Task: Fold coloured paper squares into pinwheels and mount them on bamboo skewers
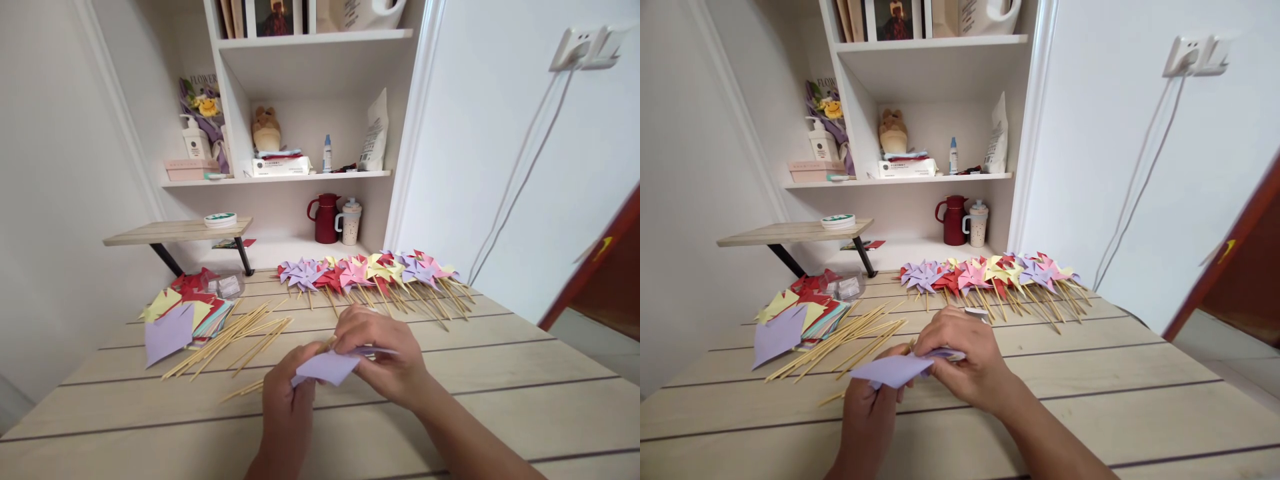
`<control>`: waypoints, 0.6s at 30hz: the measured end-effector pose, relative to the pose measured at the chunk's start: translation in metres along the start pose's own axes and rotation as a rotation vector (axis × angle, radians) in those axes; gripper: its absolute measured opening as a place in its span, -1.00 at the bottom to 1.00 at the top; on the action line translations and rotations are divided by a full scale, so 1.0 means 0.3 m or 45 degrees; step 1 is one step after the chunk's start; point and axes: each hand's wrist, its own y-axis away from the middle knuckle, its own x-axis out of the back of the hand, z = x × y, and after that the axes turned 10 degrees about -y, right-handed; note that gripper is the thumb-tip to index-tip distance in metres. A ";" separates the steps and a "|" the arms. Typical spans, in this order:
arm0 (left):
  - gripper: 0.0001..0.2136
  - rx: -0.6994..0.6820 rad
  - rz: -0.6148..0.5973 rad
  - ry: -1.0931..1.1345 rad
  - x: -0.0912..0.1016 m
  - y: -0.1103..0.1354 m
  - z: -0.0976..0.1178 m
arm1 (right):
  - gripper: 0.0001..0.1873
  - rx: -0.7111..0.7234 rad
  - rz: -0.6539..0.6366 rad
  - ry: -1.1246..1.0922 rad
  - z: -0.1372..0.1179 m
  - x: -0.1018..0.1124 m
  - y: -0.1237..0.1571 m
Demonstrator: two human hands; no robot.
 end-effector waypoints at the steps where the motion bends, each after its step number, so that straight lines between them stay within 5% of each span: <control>1: -0.78 -0.017 -0.001 -0.026 0.000 0.001 0.002 | -0.88 -0.003 0.000 -0.001 0.000 -0.001 0.000; 6: -0.74 -0.248 0.013 -0.262 0.014 -0.002 0.017 | -0.88 -0.009 0.003 -0.028 -0.005 -0.006 -0.001; 13: -0.73 -0.804 0.193 -0.694 0.046 -0.020 0.013 | -0.92 -0.092 0.012 -0.025 -0.011 -0.012 0.004; 18: -0.75 -1.002 0.310 -0.895 0.059 -0.031 0.009 | -0.93 -0.082 0.035 -0.042 -0.017 -0.021 0.004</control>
